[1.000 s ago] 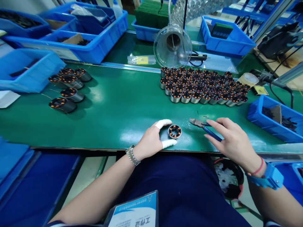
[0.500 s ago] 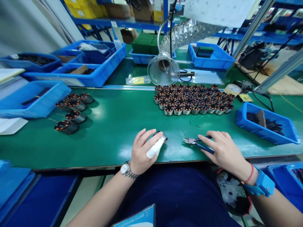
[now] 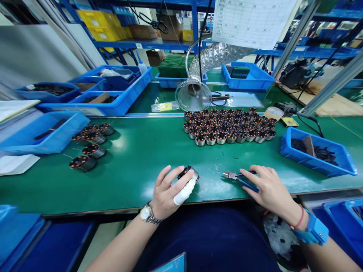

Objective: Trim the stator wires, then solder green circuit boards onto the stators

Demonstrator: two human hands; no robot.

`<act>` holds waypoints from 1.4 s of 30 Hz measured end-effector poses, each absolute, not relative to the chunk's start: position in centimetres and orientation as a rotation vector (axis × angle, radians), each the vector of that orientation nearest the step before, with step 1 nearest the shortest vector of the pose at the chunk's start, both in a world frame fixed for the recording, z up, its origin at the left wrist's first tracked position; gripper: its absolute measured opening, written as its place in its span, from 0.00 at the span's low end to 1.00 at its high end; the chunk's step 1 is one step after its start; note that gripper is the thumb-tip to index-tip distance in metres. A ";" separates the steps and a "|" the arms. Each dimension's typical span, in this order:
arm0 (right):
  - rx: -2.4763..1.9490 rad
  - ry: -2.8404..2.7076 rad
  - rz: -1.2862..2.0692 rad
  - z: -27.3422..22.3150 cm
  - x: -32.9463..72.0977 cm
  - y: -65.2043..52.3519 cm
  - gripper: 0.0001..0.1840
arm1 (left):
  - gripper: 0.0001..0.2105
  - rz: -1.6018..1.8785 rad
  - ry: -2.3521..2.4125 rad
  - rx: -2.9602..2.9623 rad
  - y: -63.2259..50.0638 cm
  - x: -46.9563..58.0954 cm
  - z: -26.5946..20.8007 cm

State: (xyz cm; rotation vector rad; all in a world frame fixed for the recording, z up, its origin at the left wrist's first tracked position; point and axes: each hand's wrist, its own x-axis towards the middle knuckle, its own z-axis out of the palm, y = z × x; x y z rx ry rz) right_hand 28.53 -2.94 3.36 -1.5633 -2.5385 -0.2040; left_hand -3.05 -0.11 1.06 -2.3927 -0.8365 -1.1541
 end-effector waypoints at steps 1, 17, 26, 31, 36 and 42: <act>-1.565 -2.538 -0.204 3.4 28.5 -3.0 0.21 | 0.15 -1.148 -0.831 -2.388 -0.1 -3.0 1.1; -1.872 -2.276 -0.467 1.6 34.5 1.2 0.24 | 0.14 -1.130 -0.847 -2.412 0.1 -3.0 1.1; -1.332 -1.624 1.562 5.8 22.9 -1.4 0.15 | 0.11 -1.037 -0.698 -2.416 0.0 -1.7 2.3; -1.284 -1.358 1.829 5.8 19.5 -1.3 0.05 | 0.12 -1.019 -0.640 -2.437 -0.3 -1.7 2.3; -1.369 -1.641 1.602 5.1 20.7 0.1 0.06 | 0.16 -1.224 -1.094 -2.419 1.3 -3.1 1.8; -1.296 -2.668 0.078 4.0 21.1 5.9 0.13 | 0.25 -1.726 -2.445 -2.307 7.2 -5.0 1.4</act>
